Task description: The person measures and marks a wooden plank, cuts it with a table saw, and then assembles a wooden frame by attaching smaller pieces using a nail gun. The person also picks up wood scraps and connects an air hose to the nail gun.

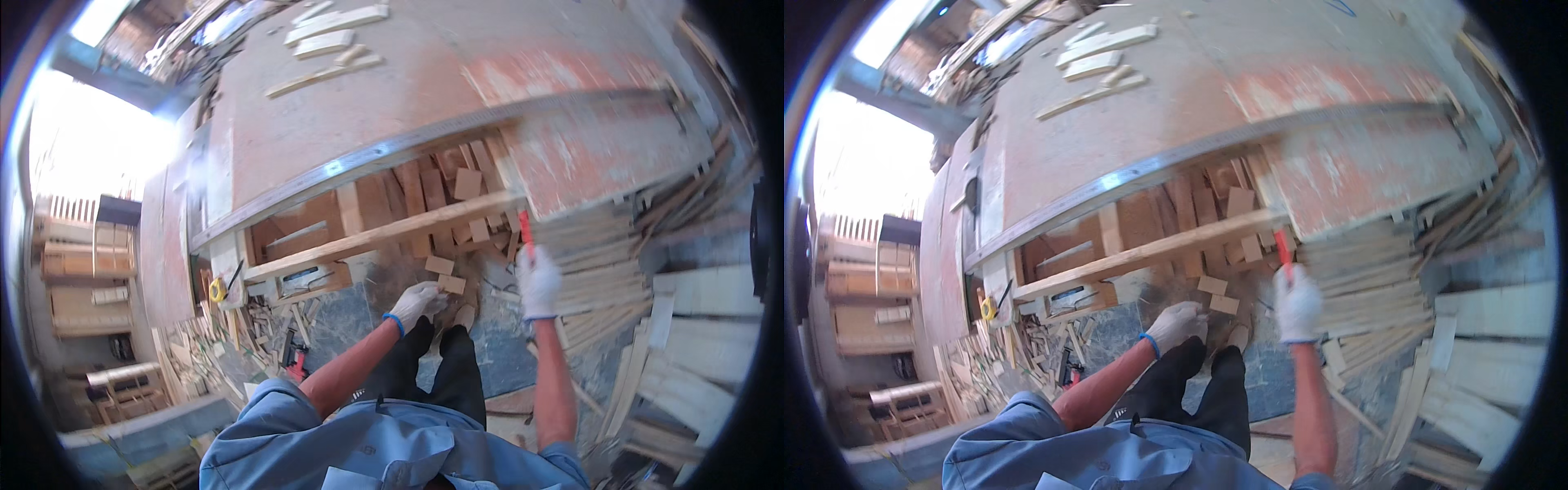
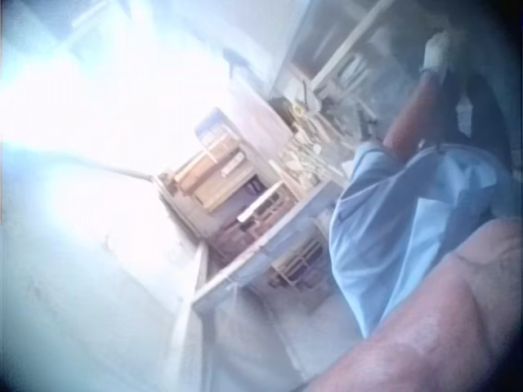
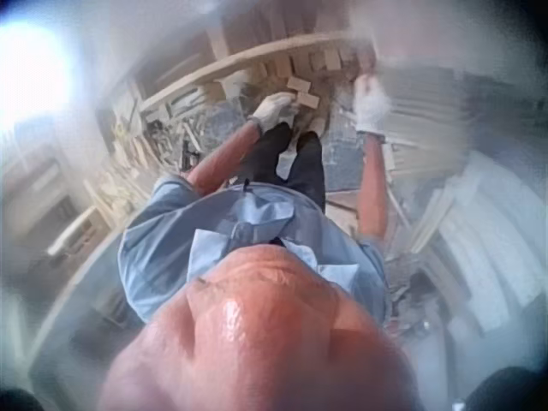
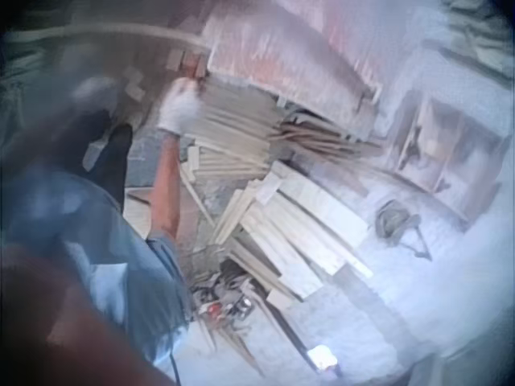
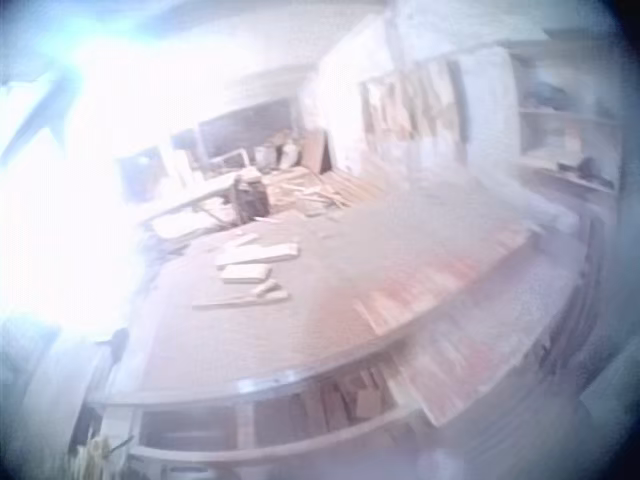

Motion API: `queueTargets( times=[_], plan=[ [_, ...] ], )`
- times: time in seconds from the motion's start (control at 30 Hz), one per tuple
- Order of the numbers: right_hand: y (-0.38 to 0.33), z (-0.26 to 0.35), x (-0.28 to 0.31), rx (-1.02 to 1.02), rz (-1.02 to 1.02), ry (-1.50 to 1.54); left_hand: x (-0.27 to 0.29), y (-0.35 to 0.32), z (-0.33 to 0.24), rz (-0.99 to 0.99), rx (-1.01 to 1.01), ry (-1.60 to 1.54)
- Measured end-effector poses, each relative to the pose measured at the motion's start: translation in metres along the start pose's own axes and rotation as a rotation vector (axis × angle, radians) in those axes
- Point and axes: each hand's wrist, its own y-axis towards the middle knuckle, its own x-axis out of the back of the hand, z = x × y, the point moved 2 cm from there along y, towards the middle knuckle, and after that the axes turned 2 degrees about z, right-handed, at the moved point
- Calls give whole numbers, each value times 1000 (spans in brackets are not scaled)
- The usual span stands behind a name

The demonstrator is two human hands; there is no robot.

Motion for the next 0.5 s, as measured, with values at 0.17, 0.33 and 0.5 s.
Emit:
queueTargets(
  times=[0.17,0.33,0.5],
  plan=[
    [140,-13,15,239,-206,-479,97,-51,73,-228,-152,152],
    [175,-19,-4,259,-156,-682,209,-120,223,-401,13,1321],
    [171,-19,2,225,-122,-655,223,-189,328,-477,245,1013]
  ],
)
